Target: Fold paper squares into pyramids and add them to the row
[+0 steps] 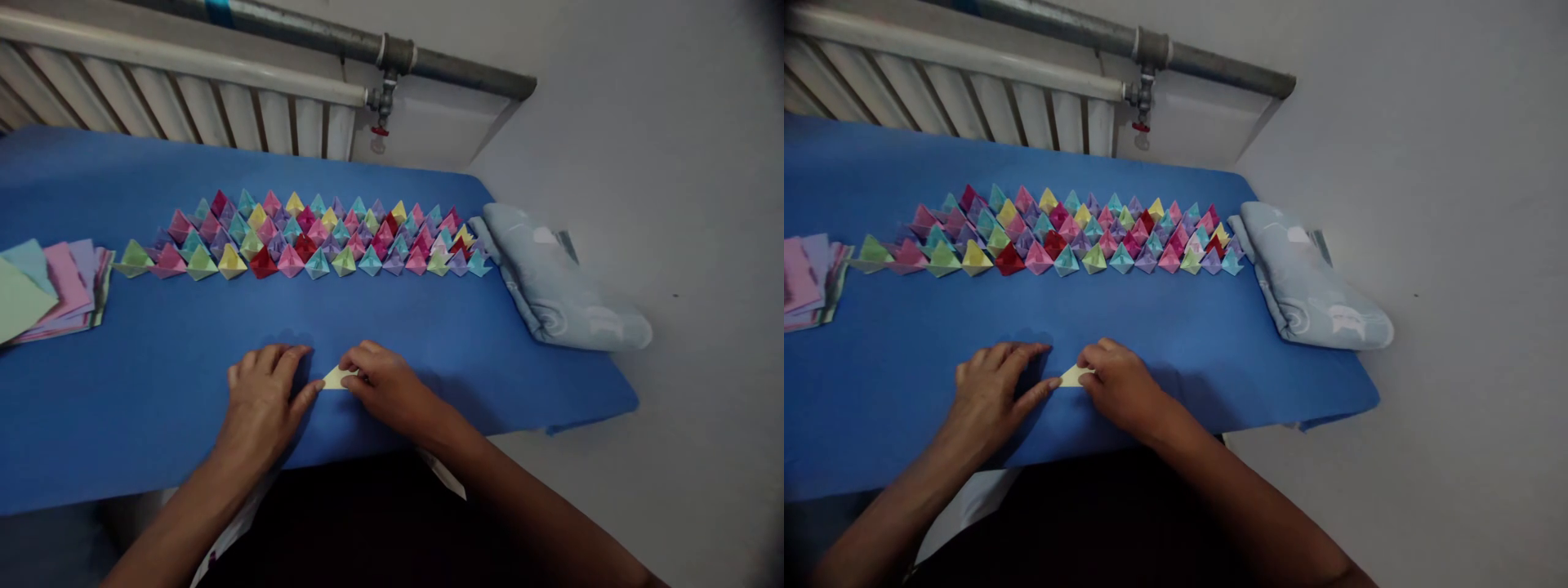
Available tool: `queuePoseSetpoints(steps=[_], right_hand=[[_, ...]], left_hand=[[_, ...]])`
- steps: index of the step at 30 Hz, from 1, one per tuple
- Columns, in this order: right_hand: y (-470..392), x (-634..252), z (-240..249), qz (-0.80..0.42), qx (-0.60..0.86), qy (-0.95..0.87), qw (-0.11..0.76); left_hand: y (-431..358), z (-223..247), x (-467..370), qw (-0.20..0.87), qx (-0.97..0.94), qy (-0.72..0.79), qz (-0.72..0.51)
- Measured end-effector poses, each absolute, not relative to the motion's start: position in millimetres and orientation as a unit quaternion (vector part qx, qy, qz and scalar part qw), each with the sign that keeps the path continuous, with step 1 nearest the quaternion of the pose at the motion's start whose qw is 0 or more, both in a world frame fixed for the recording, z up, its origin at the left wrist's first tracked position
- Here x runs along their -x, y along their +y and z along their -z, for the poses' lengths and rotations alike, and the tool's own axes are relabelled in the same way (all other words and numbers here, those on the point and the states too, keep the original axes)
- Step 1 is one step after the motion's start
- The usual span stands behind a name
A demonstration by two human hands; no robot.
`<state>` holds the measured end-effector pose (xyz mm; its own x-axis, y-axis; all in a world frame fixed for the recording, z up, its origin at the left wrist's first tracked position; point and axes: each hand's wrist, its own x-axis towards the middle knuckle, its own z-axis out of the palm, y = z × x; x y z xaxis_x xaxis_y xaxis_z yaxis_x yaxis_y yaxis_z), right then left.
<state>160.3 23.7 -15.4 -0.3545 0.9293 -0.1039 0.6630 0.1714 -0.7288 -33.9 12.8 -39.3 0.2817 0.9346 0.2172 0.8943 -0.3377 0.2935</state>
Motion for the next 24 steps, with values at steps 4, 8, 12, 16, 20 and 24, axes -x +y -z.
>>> queuePoseSetpoints(steps=[4,8,12,16,20,24], right_hand=[[23.2,-160.1,17.8,-0.339,0.526,-0.754,0.198],[22.6,-160.1,19.4,-0.332,0.514,-0.761,0.214],[22.9,-161.6,18.1,-0.337,0.516,-0.757,0.215],[24.7,-167.1,15.4,-0.343,0.532,-0.748,0.2],[23.7,-175.8,17.0,-0.346,0.559,-0.725,0.205],[15.6,-188.9,20.2,-0.349,0.6,-0.669,0.264]], left_hand=[[0.6,39.0,20.3,0.048,-0.843,0.473,-0.252],[-10.5,43.7,9.5,0.075,-0.876,0.4,-0.257],[-13.7,46.0,10.3,0.066,-0.882,0.407,-0.229],[-14.4,45.5,11.9,0.057,-0.884,0.407,-0.224],[-10.7,44.4,9.2,0.034,-0.885,0.4,-0.235],[5.5,38.0,6.9,0.045,-0.892,0.39,-0.226]])
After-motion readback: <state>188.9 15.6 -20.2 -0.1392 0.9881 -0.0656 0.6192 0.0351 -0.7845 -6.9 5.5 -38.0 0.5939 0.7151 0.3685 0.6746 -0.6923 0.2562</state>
